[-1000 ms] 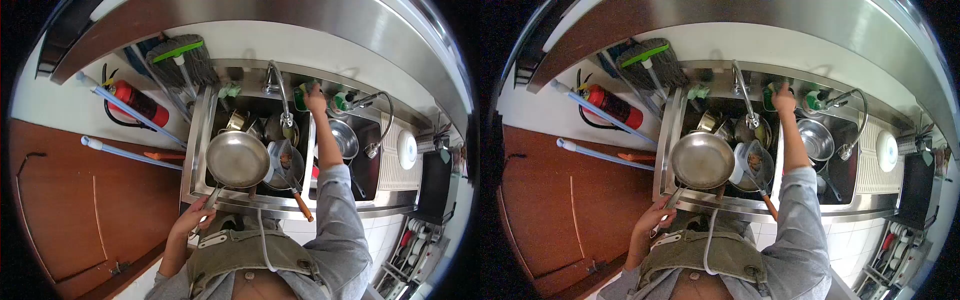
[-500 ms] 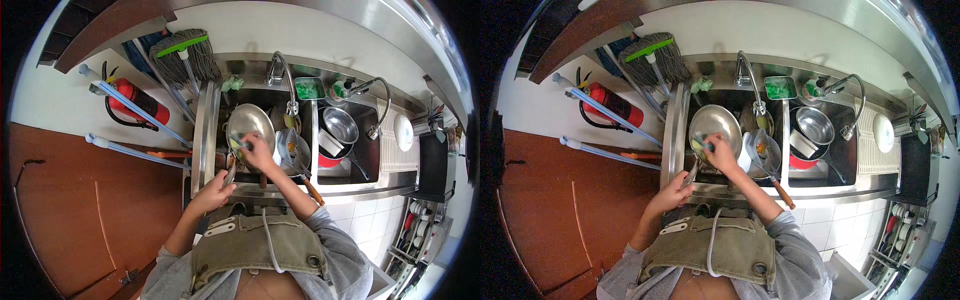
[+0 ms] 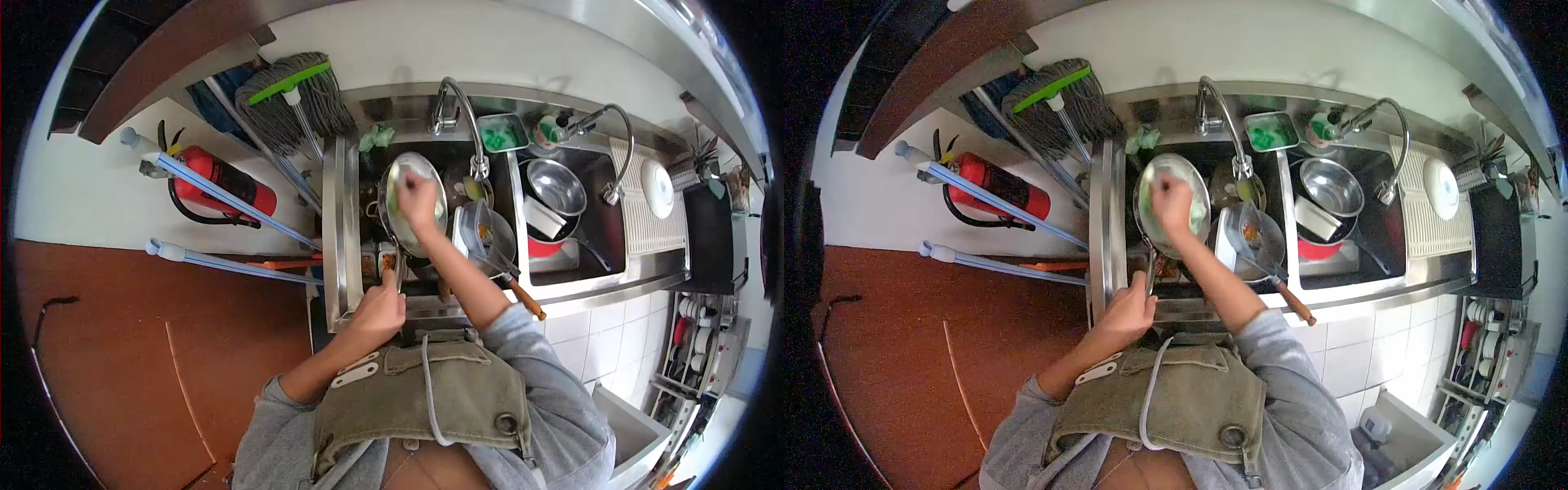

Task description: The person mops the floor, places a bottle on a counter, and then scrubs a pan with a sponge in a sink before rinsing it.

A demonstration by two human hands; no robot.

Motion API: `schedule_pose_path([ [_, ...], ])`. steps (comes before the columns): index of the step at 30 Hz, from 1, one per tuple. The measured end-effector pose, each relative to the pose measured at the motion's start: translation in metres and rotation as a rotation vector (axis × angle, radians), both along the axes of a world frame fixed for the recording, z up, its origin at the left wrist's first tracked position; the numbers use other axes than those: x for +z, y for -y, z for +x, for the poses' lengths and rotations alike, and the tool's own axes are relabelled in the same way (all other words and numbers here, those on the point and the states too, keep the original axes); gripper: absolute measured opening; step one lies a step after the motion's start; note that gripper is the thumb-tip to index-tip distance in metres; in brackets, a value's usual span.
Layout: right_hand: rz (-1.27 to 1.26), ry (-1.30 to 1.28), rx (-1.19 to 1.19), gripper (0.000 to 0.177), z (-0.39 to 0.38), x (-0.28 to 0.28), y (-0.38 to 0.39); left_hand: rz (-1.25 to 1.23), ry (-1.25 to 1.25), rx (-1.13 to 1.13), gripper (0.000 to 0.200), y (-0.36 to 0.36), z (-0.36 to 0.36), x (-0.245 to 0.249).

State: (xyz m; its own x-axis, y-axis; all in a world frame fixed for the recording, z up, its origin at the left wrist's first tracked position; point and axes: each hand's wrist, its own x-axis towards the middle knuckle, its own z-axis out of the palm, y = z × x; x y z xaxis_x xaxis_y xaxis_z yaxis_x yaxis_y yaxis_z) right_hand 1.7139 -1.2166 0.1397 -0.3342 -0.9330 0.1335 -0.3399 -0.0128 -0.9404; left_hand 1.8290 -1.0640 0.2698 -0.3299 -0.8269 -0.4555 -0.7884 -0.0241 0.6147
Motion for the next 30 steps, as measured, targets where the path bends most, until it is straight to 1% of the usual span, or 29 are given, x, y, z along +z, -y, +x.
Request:
schedule_pose_path([
  [1, -0.014, 0.088, -0.141, 0.021, -0.002, -0.006, 0.015, 0.012, 0.003, -0.008, 0.027, -0.002, -0.002, 0.002],
  [3, 0.126, 0.204, -0.343, 0.019, -0.009, -0.022, 0.034, 0.02, -0.004, 0.022, 0.026, 0.0, -0.005, 0.008],
  [4, 0.129, 0.203, -0.346, 0.019, -0.006, -0.045, 0.045, -0.061, -0.02, 0.002, 0.025, -0.001, -0.005, 0.001],
  [5, 0.179, 0.27, -0.4, 0.015, -0.001, -0.077, 0.057, -0.06, -0.024, -0.001, 0.025, -0.002, -0.005, -0.005],
  [6, 0.227, 0.338, -0.455, 0.013, 0.001, -0.092, 0.063, -0.076, -0.02, -0.006, 0.025, -0.001, -0.005, -0.009],
  [7, 0.227, 0.342, -0.463, 0.013, 0.0, -0.074, 0.057, -0.092, -0.011, -0.015, 0.024, -0.001, -0.004, -0.012],
  [8, 0.226, 0.591, -0.254, 0.011, 0.001, -0.035, 0.044, -0.092, -0.003, -0.028, 0.024, 0.002, -0.003, -0.012],
  [9, 0.216, 0.83, -0.034, 0.01, 0.003, -0.007, 0.033, -0.135, 0.01, -0.007, 0.024, 0.005, -0.003, -0.013],
  [10, 0.178, 0.719, 0.134, 0.009, 0.008, -0.002, 0.025, -0.172, 0.02, 0.021, 0.024, 0.005, -0.002, -0.014],
  [11, 0.229, 0.526, 0.317, 0.012, 0.008, -0.001, 0.015, -0.164, 0.024, 0.021, 0.024, 0.006, 0.0, -0.014],
  [13, 0.221, 0.229, 0.56, 0.016, -0.002, 0.009, -0.009, -0.281, 0.006, 0.047, 0.028, 0.018, 0.005, -0.013],
  [14, 0.221, 0.229, 0.559, 0.016, -0.011, 0.016, -0.015, -0.384, 0.023, -0.001, 0.038, 0.02, 0.011, -0.013],
  [15, 0.183, 0.061, 0.6, 0.019, -0.021, 0.022, -0.022, -0.38, 0.025, 0.0, 0.038, 0.024, 0.016, -0.011],
  [16, 0.145, -0.102, 0.638, 0.021, -0.029, 0.023, -0.029, -0.193, -0.062, 0.055, 0.035, 0.03, 0.019, -0.007],
  [17, 0.256, -0.166, 0.668, 0.024, -0.036, 0.018, -0.03, -0.006, -0.147, 0.109, 0.033, 0.033, 0.022, -0.005],
  [18, 0.198, -0.277, 0.67, 0.024, -0.041, 0.011, -0.035, 0.28, -0.323, 0.287, 0.031, 0.033, 0.023, -0.005],
  [19, 0.138, -0.391, 0.666, 0.024, -0.045, 0.003, -0.039, 0.281, -0.321, 0.278, 0.031, 0.031, 0.02, -0.006],
  [20, 0.143, -0.389, 0.656, 0.024, -0.05, -0.007, -0.041, 0.331, -0.377, 0.302, 0.029, 0.025, 0.016, -0.008],
  [21, 0.18, -0.462, 0.576, 0.022, -0.053, -0.017, -0.045, 0.384, -0.434, 0.328, 0.027, 0.019, 0.013, -0.01],
  [22, 0.218, -0.535, 0.496, 0.021, -0.057, -0.019, -0.049, 0.402, -0.437, 0.292, 0.026, 0.016, 0.014, -0.012],
  [23, 0.224, -0.532, 0.492, 0.021, -0.062, -0.022, -0.051, 0.408, -0.434, 0.288, 0.026, 0.014, 0.016, -0.011],
  [25, 0.274, -0.38, 0.409, 0.019, -0.069, -0.024, -0.051, 0.483, -0.465, 0.302, 0.028, 0.011, 0.021, -0.007],
  [26, 0.194, -0.442, 0.438, 0.018, -0.059, -0.019, -0.056, 0.465, -0.441, 0.293, 0.03, 0.01, 0.022, -0.009],
  [27, 0.191, -0.427, 0.426, 0.021, -0.046, -0.015, -0.065, 0.464, -0.437, 0.294, 0.03, 0.012, 0.02, -0.007],
  [29, 0.07, -0.298, 0.491, 0.021, -0.022, -0.005, -0.074, 0.41, -0.321, 0.293, 0.023, 0.013, 0.013, 0.002],
  [30, -0.111, -0.259, 0.432, 0.02, -0.022, -0.02, -0.068, 0.41, -0.317, 0.292, 0.023, 0.012, 0.012, 0.008],
])
